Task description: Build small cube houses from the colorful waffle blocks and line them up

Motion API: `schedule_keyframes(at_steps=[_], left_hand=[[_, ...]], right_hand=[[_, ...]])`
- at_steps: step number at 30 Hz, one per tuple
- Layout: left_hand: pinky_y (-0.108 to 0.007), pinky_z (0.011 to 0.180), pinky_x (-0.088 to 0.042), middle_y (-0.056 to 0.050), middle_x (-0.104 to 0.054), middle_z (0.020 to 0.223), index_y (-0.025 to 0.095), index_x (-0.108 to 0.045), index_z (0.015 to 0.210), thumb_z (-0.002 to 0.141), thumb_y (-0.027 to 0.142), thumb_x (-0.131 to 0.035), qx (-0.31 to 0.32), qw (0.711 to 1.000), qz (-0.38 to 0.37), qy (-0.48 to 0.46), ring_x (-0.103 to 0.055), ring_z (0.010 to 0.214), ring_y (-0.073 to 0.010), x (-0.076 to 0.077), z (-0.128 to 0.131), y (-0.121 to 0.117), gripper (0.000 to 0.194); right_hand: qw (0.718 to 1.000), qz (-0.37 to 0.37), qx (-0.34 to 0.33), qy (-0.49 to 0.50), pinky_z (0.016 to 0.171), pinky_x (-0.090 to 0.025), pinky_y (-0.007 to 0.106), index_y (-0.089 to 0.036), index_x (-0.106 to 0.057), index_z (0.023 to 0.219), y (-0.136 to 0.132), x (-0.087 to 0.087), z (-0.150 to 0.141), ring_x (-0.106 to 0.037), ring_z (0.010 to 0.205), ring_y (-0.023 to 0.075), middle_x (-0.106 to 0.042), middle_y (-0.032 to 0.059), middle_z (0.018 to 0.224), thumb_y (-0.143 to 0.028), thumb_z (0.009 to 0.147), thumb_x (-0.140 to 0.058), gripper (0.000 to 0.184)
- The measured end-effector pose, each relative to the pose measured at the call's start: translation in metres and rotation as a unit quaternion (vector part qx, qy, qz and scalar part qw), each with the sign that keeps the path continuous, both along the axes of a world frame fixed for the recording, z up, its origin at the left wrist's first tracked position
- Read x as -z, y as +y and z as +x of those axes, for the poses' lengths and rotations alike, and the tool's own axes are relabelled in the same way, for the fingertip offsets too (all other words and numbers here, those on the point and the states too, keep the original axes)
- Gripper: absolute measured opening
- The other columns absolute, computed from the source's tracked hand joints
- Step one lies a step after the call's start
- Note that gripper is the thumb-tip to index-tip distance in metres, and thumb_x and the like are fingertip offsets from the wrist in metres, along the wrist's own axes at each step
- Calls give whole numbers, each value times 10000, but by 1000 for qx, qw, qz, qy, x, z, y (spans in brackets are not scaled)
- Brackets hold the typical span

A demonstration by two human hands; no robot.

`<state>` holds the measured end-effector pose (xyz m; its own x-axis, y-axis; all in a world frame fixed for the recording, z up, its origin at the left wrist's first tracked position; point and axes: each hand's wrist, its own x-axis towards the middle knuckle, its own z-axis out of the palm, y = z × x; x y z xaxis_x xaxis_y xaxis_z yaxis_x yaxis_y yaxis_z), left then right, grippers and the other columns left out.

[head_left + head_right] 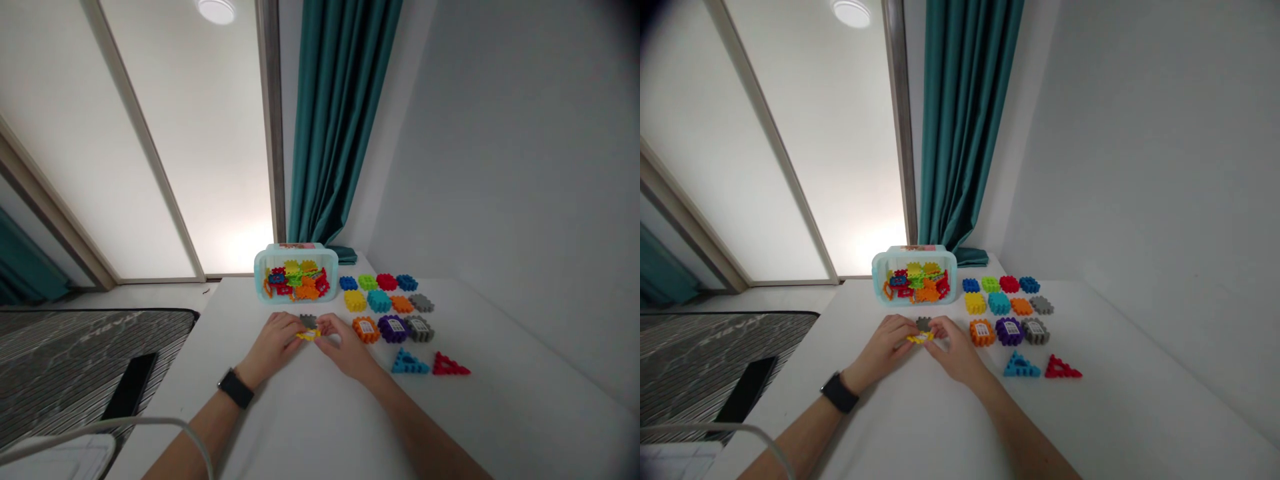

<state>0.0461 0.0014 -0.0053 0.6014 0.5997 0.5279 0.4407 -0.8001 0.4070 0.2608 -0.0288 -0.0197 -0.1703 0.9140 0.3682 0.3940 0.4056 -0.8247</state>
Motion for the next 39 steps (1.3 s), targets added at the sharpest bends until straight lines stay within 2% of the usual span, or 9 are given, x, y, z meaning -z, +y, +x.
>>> schedule_keyframes(at_steps=[6,9,12,16,19,23,28,32,39], left_hand=[[-278,693,-453,-32,-685,810,174,-692,996,913,364,-651,-63,962,-216,-154,-588,742,-168,3,10,-2,211],[-262,655,-448,-5,-648,765,166,-678,1072,883,376,-674,-62,942,-268,-191,-569,695,-152,5,13,-3,283],[-294,728,-496,-23,-663,849,182,-638,1199,890,343,-660,-57,954,-233,-182,-608,766,-170,5,13,-5,350],[-412,941,-517,-94,-652,1155,232,-569,1323,797,308,-770,-39,988,-93,-114,-629,1044,-249,4,8,-7,569],[-445,975,-517,-109,-621,1207,249,-593,1293,800,319,-783,-48,995,-15,-85,-609,1116,-273,4,4,-5,533],[-451,975,-528,-115,-596,1215,251,-608,1275,841,326,-754,-52,994,20,-93,-599,1122,-269,3,1,-3,464],[-491,1030,-502,-113,-524,1315,292,-609,1307,842,310,-768,-66,990,4,-125,-549,1207,-282,2,-1,-2,492],[-542,1102,-435,-97,-488,1370,324,-628,1297,830,350,-791,-94,986,6,-139,-474,1291,-303,4,-3,1,495],[-571,1143,-371,-96,-420,1477,349,-614,1327,836,393,-784,-83,985,-45,-144,-392,1383,-326,7,-5,4,521]], right_hand=[[999,0,-13,39,788,-494,320,-210,-626,926,0,-2,-5,-628,849,196,-660,21,877,-311,891,-596,111],[997,-39,-4,72,702,-463,295,-206,-609,822,1,0,-9,-593,738,176,-634,-3,763,-362,889,-597,171],[990,-82,7,114,647,-422,279,-203,-591,761,2,1,-10,-550,671,157,-606,-20,702,-415,862,-621,237],[975,-129,17,181,604,-394,268,-201,-578,716,3,-3,-11,-505,630,144,-576,-27,662,-509,799,-665,331],[968,-151,24,201,599,-398,268,-204,-576,692,2,-8,-11,-499,630,147,-565,-24,645,-571,771,-679,389],[968,-156,21,196,612,-420,276,-206,-584,689,-1,-12,-10,-526,641,159,-589,-11,638,-626,787,-659,437],[980,-68,33,181,664,-481,299,-211,-611,793,-1,-8,-6,-592,687,176,-635,3,700,-560,892,-589,364],[989,65,81,103,830,-532,352,-220,-661,987,-4,-6,1,-665,889,208,-718,63,976,-359,916,-601,168],[983,170,63,24,878,-559,377,-262,-620,1230,-10,-12,0,-658,1064,224,-683,82,1258,-172,870,-590,373]])
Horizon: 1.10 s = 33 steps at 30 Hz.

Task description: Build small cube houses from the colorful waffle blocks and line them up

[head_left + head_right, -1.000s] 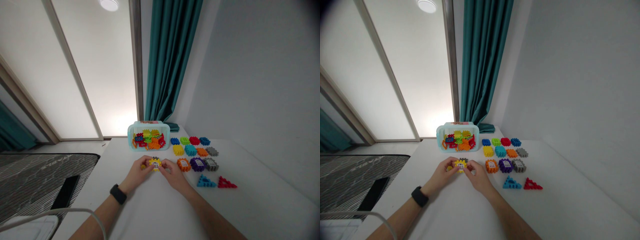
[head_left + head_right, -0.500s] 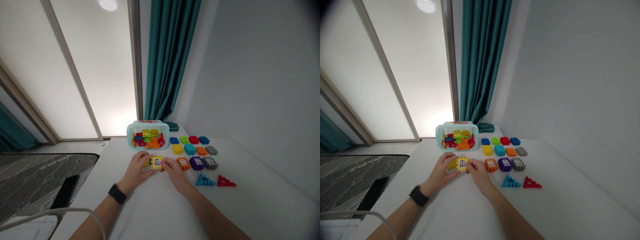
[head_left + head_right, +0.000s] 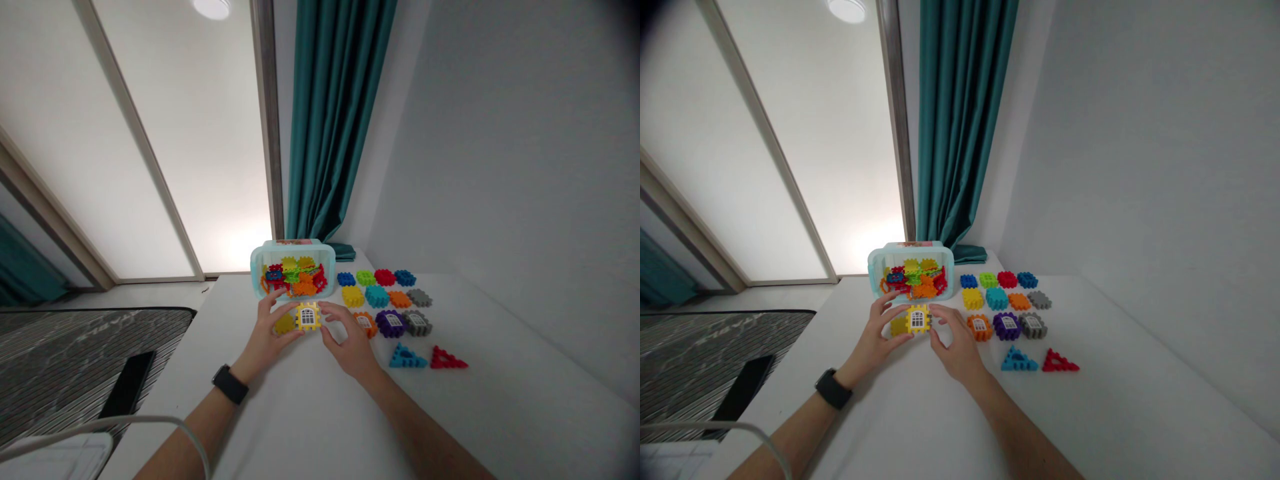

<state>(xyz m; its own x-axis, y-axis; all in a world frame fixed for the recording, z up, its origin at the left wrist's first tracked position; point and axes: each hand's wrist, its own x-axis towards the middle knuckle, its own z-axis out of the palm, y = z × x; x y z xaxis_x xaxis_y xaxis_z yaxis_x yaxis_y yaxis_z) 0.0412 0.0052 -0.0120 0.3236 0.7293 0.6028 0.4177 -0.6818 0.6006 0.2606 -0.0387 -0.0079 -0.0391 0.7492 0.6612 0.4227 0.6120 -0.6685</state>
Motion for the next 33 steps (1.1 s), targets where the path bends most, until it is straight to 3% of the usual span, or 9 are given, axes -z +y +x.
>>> schedule_keyframes(at_steps=[8,15,20,22,25,28,33], left_hand=[[-565,1153,-351,-90,-410,1495,348,-623,1318,839,384,-783,3,1000,-9,-1,-375,1396,-322,-2,1,0,506],[-539,1142,-359,-104,-454,1441,312,-652,1271,828,406,-788,24,999,-37,-15,-405,1358,-315,-4,4,-3,473],[-479,1079,-416,-107,-598,1235,246,-723,1082,914,444,-671,79,991,-98,-47,-548,1187,-269,-4,10,-4,265],[-437,1025,-452,-96,-638,1131,220,-738,960,951,463,-603,84,985,-133,-65,-595,1088,-244,-6,12,-4,278],[-394,930,-494,-89,-686,1006,187,-729,871,928,488,-621,97,966,-216,-107,-633,969,-228,-9,16,-5,325],[-372,872,-514,-84,-732,966,169,-712,934,857,493,-711,123,924,-317,-174,-655,895,-212,-11,20,-7,333],[-306,777,-510,-80,-748,954,150,-701,972,775,509,-791,134,870,-406,-246,-643,759,-153,-9,24,-10,419]], right_hand=[[998,41,-6,-37,997,-512,458,-281,-673,1118,1,0,2,-646,1149,246,-706,78,1240,-162,895,-607,261],[998,46,5,-48,1017,-499,436,-288,-672,1162,3,5,4,-624,1165,239,-687,78,1225,-182,907,-603,284],[1000,-10,-2,-13,855,-544,383,-251,-709,976,5,4,4,-659,927,227,-698,69,958,-282,933,-584,136],[998,-54,1,11,785,-540,358,-235,-698,907,7,3,3,-647,828,214,-686,54,862,-332,923,-601,138],[987,-135,-13,80,758,-530,344,-214,-686,871,9,5,0,-641,793,204,-695,46,833,-409,878,-647,199],[961,-218,-52,161,702,-527,328,-198,-694,872,12,5,-2,-634,731,188,-700,34,787,-501,815,-694,309],[932,-283,-70,215,667,-526,322,-182,-732,865,12,-2,-3,-623,703,183,-714,37,765,-593,743,-736,429]])
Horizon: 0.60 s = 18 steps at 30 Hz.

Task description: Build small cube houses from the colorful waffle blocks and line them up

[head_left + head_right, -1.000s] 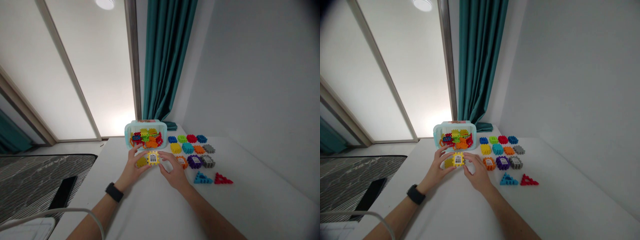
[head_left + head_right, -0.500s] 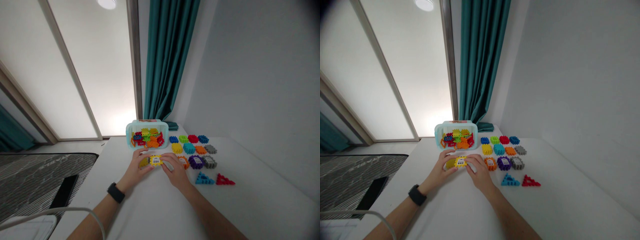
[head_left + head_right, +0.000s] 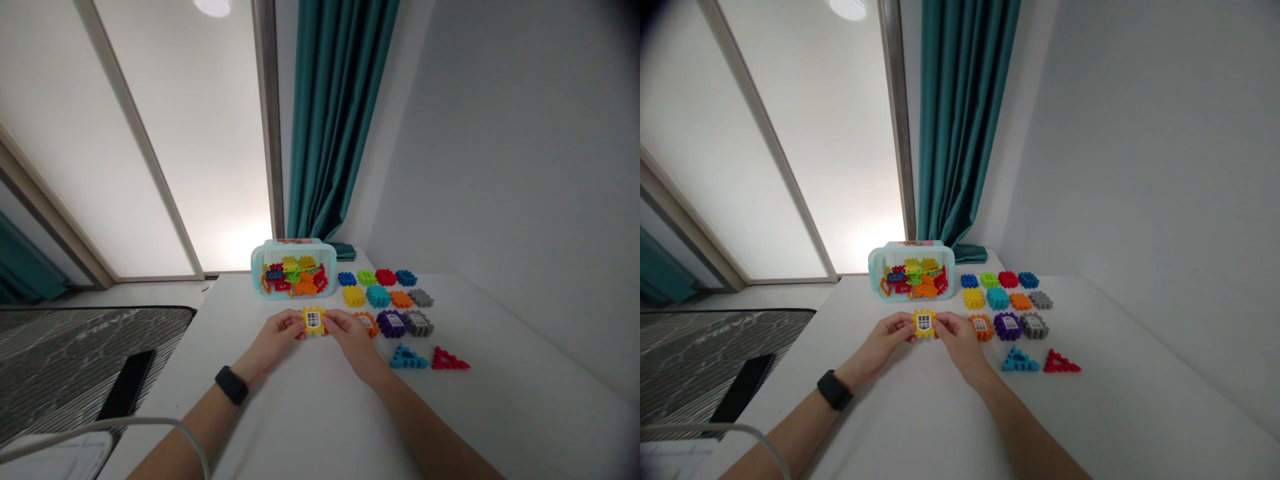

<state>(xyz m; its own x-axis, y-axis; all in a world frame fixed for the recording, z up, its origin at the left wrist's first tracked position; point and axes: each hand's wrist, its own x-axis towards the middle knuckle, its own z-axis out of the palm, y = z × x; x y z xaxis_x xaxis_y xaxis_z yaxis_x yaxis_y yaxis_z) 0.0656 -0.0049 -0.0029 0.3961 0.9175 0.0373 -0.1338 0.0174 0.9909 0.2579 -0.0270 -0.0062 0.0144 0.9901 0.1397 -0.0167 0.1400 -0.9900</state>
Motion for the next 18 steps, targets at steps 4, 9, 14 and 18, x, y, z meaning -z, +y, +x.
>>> schedule_keyframes(at_steps=[4,9,14,18], left_hand=[[-264,733,-490,-73,-740,921,136,-707,952,754,498,-821,16,998,-45,-37,-623,706,-120,1,0,0,427],[-256,734,-495,-85,-736,957,132,-715,966,741,464,-847,27,995,-73,-61,-622,710,-113,1,0,1,422],[-274,732,-500,-86,-717,940,133,-698,975,787,503,-793,11,995,-77,-62,-619,698,-121,4,-2,3,425],[-293,728,-511,-81,-696,915,143,-686,983,865,584,-674,2,997,-58,-51,-624,721,-144,2,-3,2,456]], right_hand=[[999,-28,-7,36,701,-527,319,-178,-745,840,-1,-1,-2,-630,741,185,-730,47,801,-596,732,-750,432],[997,-38,-26,61,708,-529,312,-170,-753,857,-2,1,-3,-631,740,176,-734,54,818,-579,744,-758,424],[998,-37,-15,55,684,-544,320,-171,-747,865,0,3,-2,-643,719,182,-733,50,800,-589,724,-769,441],[1000,2,2,5,724,-558,351,-192,-710,861,3,10,-1,-667,756,208,-723,49,801,-589,773,-722,407]])
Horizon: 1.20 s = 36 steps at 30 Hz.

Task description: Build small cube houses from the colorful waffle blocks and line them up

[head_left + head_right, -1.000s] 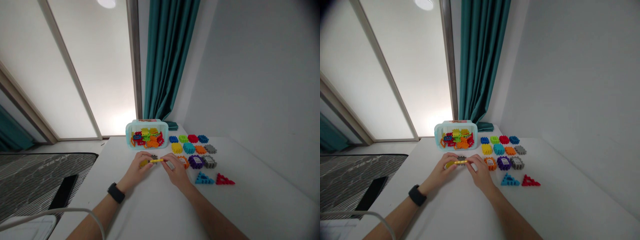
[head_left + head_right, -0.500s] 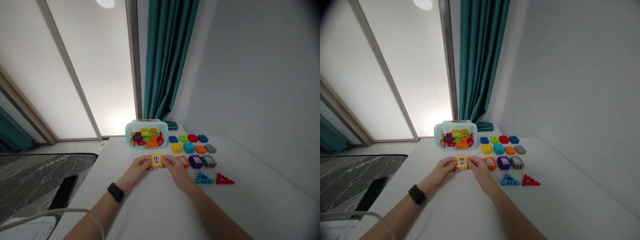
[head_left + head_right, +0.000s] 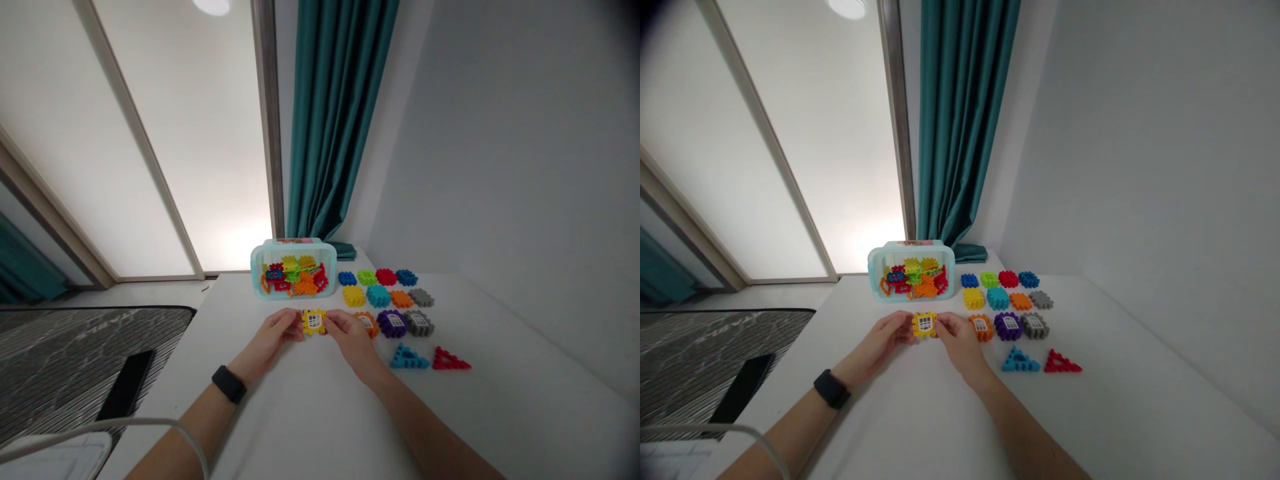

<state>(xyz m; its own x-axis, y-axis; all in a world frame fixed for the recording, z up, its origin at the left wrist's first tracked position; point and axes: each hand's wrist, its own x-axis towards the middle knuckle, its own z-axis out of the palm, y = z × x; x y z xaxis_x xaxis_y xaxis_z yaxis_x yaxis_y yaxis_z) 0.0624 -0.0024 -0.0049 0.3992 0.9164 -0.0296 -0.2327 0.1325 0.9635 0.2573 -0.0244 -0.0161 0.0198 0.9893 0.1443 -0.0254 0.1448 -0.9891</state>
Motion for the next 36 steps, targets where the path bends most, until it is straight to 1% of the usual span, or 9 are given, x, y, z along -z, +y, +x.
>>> schedule_keyframes(at_steps=[3,7,13,17,20,23,27,30,36], left_hand=[[-295,743,-516,-82,-686,928,148,-686,1008,879,624,-632,25,998,30,44,-618,752,-149,-3,-1,-1,496],[-286,767,-512,-63,-670,896,153,-698,1014,837,621,-691,63,993,59,76,-609,781,-149,-7,0,-4,500],[-316,801,-516,-87,-683,1028,174,-702,1087,847,588,-701,82,989,101,72,-624,884,-180,-6,-3,-3,479],[-347,855,-522,-107,-690,1095,175,-669,1134,832,541,-740,70,976,178,100,-642,968,-218,-3,-6,1,480],[-405,948,-514,-112,-668,1200,207,-626,1225,851,454,-745,16,940,292,175,-630,1083,-250,-3,-10,2,463],[-462,1017,-484,-110,-660,1237,239,-600,1280,889,376,-718,-51,868,425,251,-603,1155,-267,-4,-13,1,431],[-466,1007,-491,-109,-670,1255,260,-560,1335,932,341,-680,-70,803,522,279,-607,1162,-262,-3,-14,-1,429],[-452,989,-501,-111,-671,1263,261,-549,1344,948,351,-661,-72,788,542,284,-615,1157,-258,-2,-13,-2,422],[-453,965,-520,-119,-675,1247,254,-534,1351,950,389,-655,-74,785,541,291,-630,1129,-259,2,-12,-1,441]], right_hand=[[993,81,28,-78,766,-551,359,-203,-693,880,-2,2,0,-667,801,214,-712,59,851,-503,860,-662,301],[964,183,52,-186,751,-538,344,-221,-688,876,-9,-4,-1,-647,815,214,-683,60,856,-372,931,-585,191],[938,255,18,-235,805,-549,360,-243,-687,961,-12,-7,1,-662,896,223,-690,71,938,-255,959,-549,139],[927,285,16,-245,876,-551,374,-255,-679,1005,-10,-2,4,-667,978,222,-688,77,1018,-175,943,-537,175],[920,289,18,-263,975,-530,400,-262,-658,1099,-8,1,6,-643,1108,225,-668,83,1154,-110,906,-519,282],[915,281,6,-288,1075,-484,431,-267,-591,1245,-7,4,7,-583,1242,229,-619,86,1297,-90,868,-543,419],[911,278,-16,-305,1121,-456,450,-276,-527,1331,-8,6,8,-544,1301,235,-585,88,1364,-129,868,-602,491],[907,282,-12,-311,1116,-466,452,-283,-539,1318,-9,5,9,-547,1300,239,-586,88,1370,-166,886,-622,455],[898,295,-9,-328,1104,-480,449,-288,-568,1302,-12,0,8,-549,1305,241,-586,86,1388,-179,903,-629,417]])
